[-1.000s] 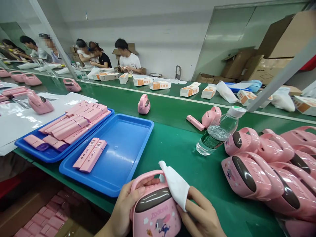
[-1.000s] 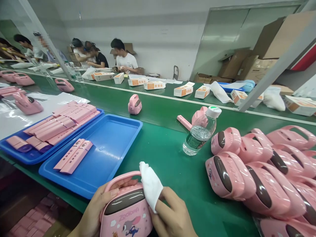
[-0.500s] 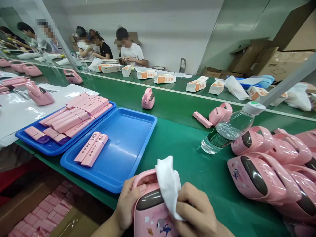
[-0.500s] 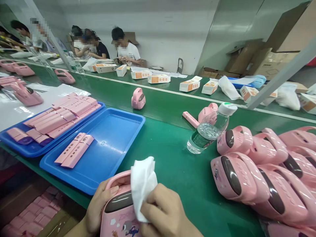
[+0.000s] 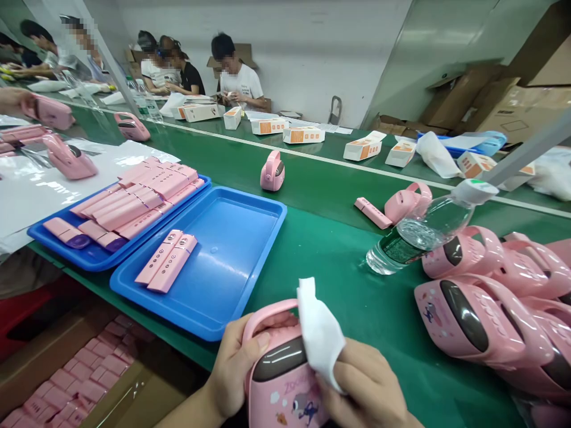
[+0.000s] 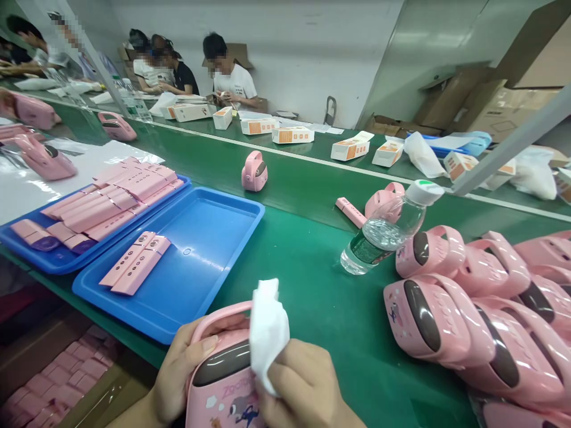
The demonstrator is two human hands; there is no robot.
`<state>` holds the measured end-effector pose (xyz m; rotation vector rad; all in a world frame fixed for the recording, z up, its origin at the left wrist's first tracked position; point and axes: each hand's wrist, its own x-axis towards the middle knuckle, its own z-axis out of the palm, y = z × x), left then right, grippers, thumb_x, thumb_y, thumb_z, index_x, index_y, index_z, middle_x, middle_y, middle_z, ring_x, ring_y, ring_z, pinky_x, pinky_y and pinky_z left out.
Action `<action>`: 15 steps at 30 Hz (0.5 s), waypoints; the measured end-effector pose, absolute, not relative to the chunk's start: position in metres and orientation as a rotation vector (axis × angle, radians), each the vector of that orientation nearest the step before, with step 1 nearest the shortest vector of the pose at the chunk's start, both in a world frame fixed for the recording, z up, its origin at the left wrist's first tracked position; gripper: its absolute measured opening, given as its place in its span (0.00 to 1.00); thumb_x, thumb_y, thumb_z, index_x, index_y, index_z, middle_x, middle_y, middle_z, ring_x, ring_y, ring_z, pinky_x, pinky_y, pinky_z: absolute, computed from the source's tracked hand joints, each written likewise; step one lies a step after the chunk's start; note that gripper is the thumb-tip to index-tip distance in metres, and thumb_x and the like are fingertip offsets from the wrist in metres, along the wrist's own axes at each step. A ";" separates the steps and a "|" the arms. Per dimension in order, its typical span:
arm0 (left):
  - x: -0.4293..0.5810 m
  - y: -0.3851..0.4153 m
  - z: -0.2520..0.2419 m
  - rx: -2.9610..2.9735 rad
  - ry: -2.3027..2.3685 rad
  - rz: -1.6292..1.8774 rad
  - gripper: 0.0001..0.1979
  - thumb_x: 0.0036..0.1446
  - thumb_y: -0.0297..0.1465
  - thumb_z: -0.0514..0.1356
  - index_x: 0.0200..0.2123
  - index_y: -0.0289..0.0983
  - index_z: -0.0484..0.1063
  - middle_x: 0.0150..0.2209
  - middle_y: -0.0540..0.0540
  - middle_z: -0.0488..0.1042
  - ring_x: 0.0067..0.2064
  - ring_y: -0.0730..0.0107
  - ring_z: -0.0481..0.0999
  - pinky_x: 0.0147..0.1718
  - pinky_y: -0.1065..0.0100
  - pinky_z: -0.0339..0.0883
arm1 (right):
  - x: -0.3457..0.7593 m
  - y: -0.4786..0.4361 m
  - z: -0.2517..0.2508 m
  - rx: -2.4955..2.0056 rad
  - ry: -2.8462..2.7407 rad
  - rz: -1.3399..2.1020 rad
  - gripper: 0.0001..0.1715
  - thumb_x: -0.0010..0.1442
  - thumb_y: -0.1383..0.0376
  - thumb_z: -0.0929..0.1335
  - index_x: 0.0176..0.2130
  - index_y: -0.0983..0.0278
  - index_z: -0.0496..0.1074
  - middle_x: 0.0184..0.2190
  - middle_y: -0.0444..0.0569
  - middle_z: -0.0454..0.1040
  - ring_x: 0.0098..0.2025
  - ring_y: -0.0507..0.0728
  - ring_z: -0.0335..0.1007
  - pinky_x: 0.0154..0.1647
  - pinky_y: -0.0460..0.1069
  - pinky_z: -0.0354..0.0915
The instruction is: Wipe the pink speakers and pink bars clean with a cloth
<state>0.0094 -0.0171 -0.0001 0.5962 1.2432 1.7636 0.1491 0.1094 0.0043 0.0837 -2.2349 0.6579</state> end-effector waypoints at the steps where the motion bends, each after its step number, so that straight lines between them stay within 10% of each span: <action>1: 0.010 -0.017 0.001 0.610 1.234 1.760 0.16 0.52 0.31 0.57 0.45 0.39 0.75 0.43 0.45 0.77 0.47 0.56 0.73 0.46 0.62 0.66 | 0.147 0.109 0.005 0.114 -2.219 0.654 0.13 0.49 0.81 0.63 0.25 0.64 0.62 0.18 0.42 0.56 0.22 0.50 0.47 0.20 0.48 0.44; 15: 0.014 -0.017 0.006 0.589 1.354 1.751 0.14 0.52 0.32 0.57 0.41 0.38 0.76 0.41 0.46 0.78 0.45 0.58 0.75 0.46 0.64 0.67 | 0.146 0.111 -0.001 -0.007 -2.191 0.608 0.20 0.50 0.81 0.63 0.20 0.61 0.53 0.17 0.38 0.48 0.20 0.49 0.41 0.19 0.48 0.41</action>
